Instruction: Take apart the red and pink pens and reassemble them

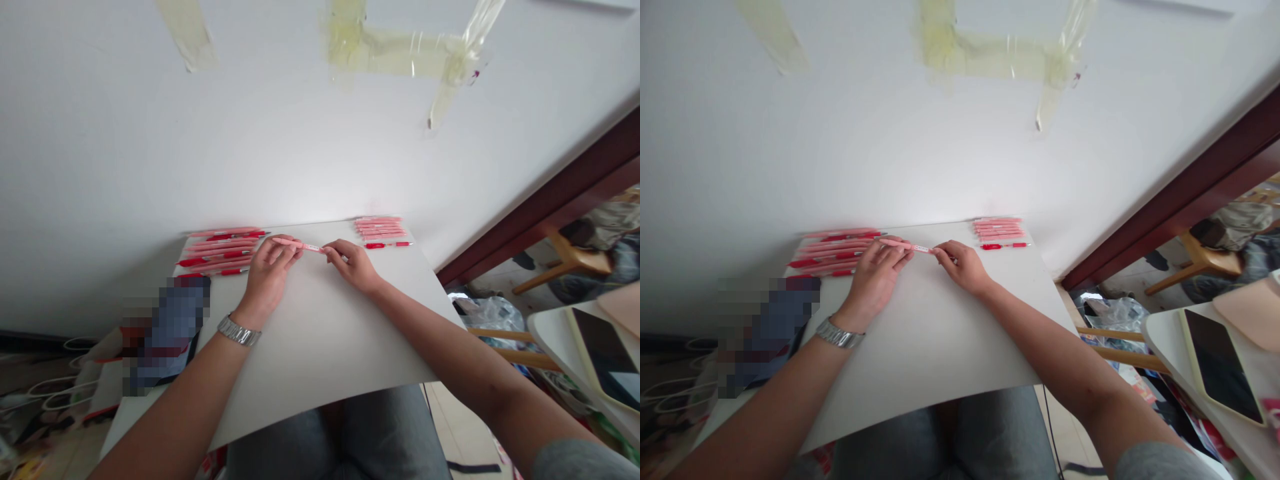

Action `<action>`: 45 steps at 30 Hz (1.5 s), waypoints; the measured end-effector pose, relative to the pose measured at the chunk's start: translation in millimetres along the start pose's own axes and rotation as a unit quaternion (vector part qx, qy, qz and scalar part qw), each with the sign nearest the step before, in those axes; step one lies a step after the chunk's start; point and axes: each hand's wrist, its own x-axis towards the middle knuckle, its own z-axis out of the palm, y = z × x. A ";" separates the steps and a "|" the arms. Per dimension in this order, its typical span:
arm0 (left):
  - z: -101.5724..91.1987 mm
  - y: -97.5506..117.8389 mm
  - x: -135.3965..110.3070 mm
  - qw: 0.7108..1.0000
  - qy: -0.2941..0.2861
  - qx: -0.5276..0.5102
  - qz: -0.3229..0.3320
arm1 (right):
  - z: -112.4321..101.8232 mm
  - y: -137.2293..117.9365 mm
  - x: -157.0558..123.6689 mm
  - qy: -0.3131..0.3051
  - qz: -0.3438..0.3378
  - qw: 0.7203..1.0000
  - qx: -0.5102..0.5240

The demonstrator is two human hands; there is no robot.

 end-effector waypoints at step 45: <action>-2.1 -3.3 3.0 1.000 0.014 -0.025 -0.009 | 3.0 5.3 -2.5 0.007 -0.001 1.000 0.024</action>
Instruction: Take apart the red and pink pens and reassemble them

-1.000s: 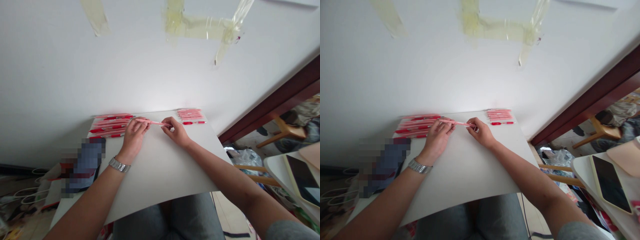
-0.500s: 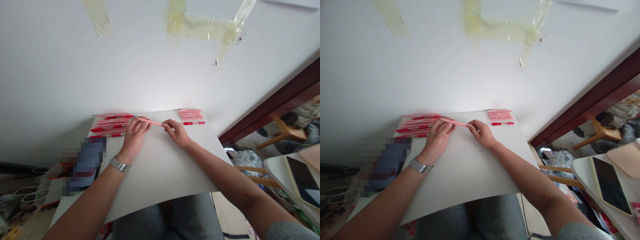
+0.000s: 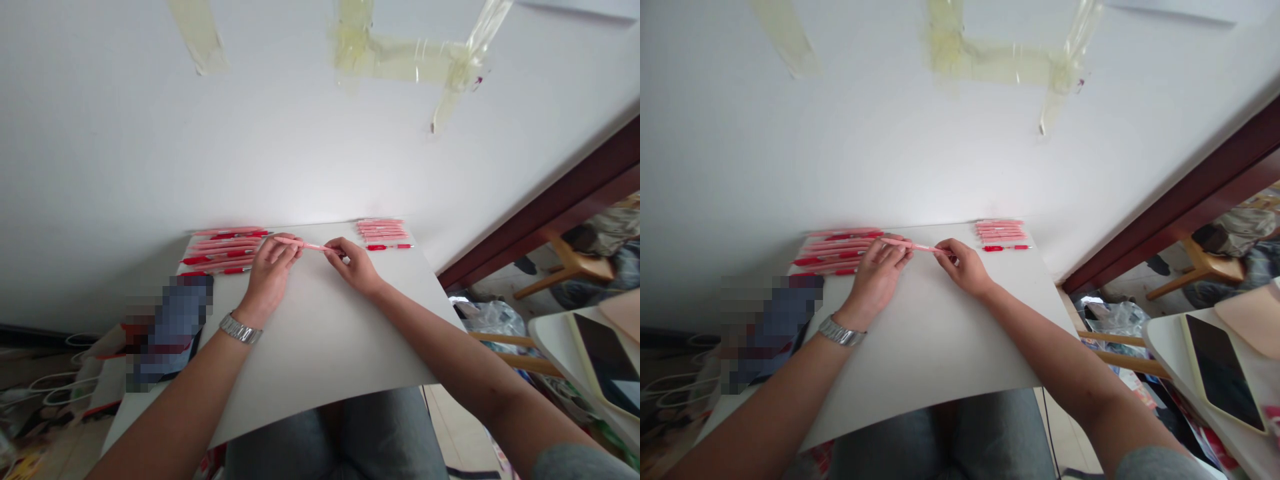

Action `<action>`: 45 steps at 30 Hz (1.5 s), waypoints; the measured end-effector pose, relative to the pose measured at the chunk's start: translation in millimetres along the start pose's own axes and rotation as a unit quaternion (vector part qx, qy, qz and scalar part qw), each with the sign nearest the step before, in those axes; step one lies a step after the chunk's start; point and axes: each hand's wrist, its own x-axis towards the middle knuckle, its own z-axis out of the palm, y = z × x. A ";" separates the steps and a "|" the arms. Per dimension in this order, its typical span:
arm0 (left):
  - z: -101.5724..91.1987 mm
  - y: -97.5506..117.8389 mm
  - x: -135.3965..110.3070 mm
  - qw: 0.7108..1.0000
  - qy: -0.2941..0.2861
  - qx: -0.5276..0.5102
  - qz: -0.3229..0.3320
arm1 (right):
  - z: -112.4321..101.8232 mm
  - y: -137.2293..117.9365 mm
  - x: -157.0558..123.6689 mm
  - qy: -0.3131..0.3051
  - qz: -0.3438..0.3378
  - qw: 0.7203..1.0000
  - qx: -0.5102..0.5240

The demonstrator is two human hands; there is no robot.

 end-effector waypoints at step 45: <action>-0.6 0.8 -1.5 0.999 0.033 -0.008 -0.029 | 1.9 5.4 -0.6 0.015 -0.019 1.000 -0.015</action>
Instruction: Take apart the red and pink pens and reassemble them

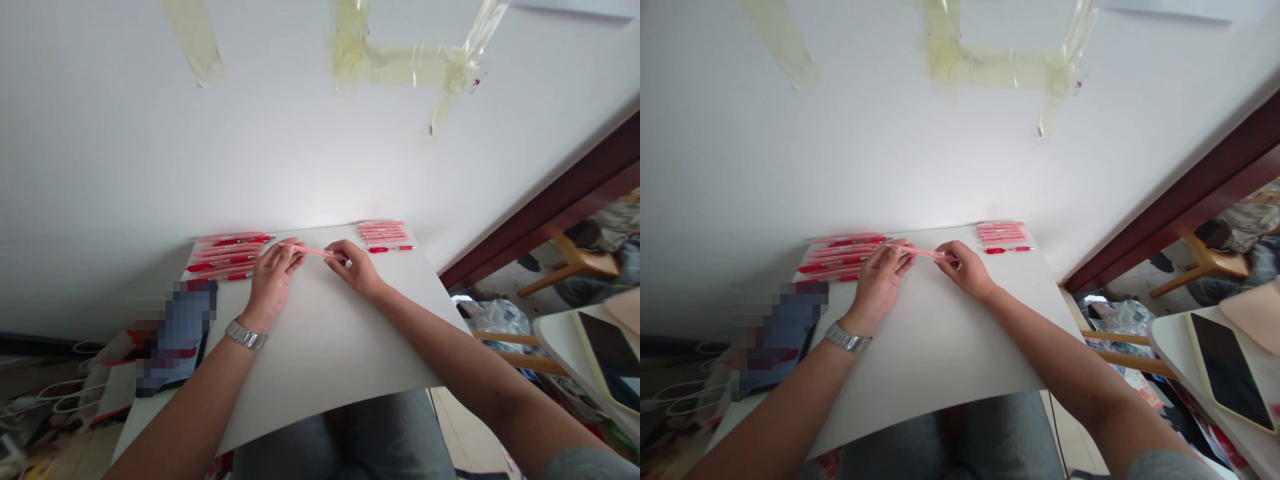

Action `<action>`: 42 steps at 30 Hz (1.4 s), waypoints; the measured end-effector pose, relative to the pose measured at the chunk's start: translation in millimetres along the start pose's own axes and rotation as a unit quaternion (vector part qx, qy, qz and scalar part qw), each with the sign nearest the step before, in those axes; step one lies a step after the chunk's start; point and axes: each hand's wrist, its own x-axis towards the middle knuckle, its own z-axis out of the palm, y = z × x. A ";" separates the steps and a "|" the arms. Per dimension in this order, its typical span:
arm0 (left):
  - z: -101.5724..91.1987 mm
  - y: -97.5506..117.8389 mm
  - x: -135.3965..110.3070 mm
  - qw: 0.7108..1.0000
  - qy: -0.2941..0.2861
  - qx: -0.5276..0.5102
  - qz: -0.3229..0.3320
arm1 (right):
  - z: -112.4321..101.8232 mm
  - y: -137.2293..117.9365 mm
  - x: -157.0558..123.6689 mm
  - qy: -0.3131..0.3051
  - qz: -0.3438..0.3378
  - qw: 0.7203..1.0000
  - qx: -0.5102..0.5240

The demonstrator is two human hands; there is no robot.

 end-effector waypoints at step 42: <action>2.4 3.3 -2.3 1.000 -0.015 0.013 0.007 | -2.7 -8.5 -0.5 0.002 0.013 1.000 -0.006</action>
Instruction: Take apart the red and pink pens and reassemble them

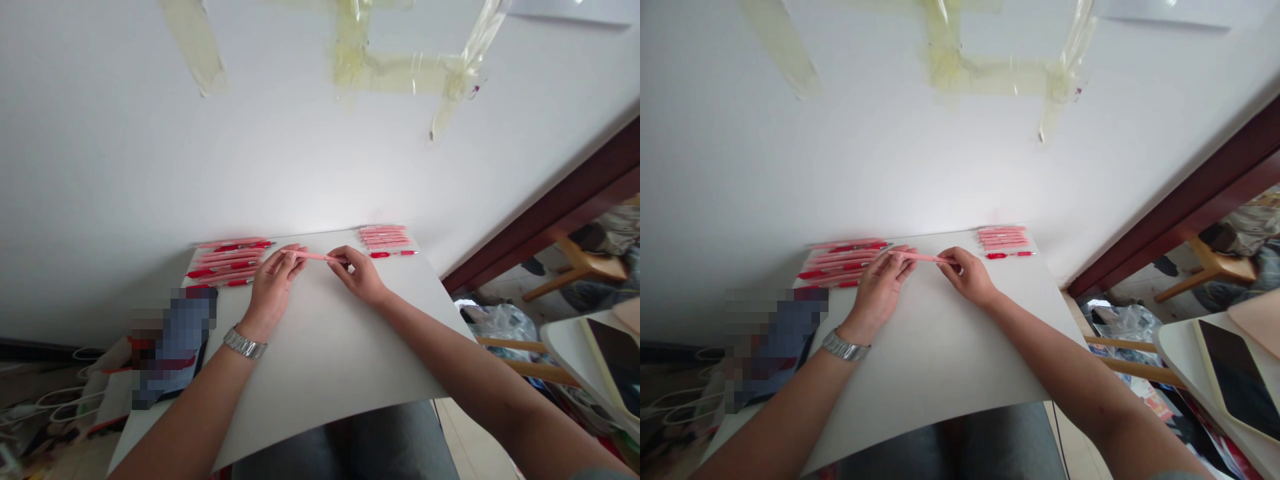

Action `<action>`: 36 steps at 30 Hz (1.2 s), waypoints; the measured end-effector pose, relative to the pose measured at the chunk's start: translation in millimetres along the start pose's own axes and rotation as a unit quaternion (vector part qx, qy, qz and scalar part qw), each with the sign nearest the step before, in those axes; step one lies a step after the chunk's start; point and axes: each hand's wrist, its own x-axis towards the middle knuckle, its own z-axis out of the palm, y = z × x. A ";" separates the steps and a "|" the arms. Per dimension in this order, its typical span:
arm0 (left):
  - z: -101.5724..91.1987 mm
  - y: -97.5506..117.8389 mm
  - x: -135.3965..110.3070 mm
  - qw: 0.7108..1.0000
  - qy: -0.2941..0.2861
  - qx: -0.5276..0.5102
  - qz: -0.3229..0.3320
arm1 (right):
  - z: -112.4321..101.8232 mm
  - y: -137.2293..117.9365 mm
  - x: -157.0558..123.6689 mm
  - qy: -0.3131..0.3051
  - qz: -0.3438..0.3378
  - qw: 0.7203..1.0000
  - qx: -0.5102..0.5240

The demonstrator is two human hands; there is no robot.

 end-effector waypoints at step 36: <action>-1.5 -0.4 0.2 1.000 -0.008 0.003 -0.004 | -2.8 1.8 3.6 0.013 0.044 0.997 0.069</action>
